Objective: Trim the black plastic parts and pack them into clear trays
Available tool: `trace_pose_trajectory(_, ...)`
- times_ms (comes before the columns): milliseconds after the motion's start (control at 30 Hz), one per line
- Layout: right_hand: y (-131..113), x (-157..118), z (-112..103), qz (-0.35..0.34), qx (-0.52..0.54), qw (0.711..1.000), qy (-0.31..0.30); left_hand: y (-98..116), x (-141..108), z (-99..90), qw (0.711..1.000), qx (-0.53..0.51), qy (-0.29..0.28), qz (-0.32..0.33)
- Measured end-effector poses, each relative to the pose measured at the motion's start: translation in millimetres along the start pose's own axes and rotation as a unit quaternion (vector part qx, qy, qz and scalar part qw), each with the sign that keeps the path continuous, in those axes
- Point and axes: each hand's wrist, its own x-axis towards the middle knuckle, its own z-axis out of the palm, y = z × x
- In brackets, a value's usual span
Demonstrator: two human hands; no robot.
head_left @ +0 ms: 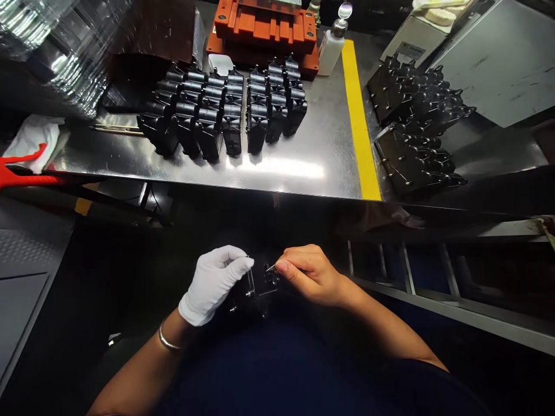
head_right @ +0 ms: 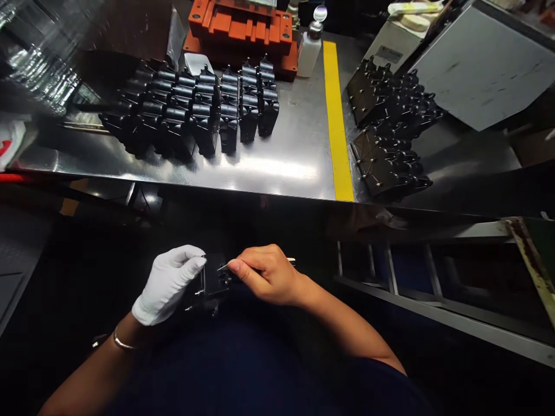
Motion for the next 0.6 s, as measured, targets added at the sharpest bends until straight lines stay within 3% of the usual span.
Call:
trace_pose_trajectory(233, -2, -1, 1, -0.006, -0.026, 1.000, -0.007, -2, 0, 2.1, 1.000, 0.004, 0.008, -0.003)
trace_pose_trajectory(367, 1, -2, -5, 0.032, 0.036, 0.994, -0.095, -2, -3, 3.6, 1.000, 0.007, -0.020, -0.006)
trace_pose_trajectory(500, 5, -5, -15, 0.053, 0.179, 0.957, -0.223, -2, -5, 2.8, 0.997, 0.015, -0.067, 0.020)
trace_pose_trajectory(600, 3, -6, -17, 0.032, 0.140, 0.971, -0.193, -4, -3, -0.4, 0.996, 0.027, -0.055, 0.061)
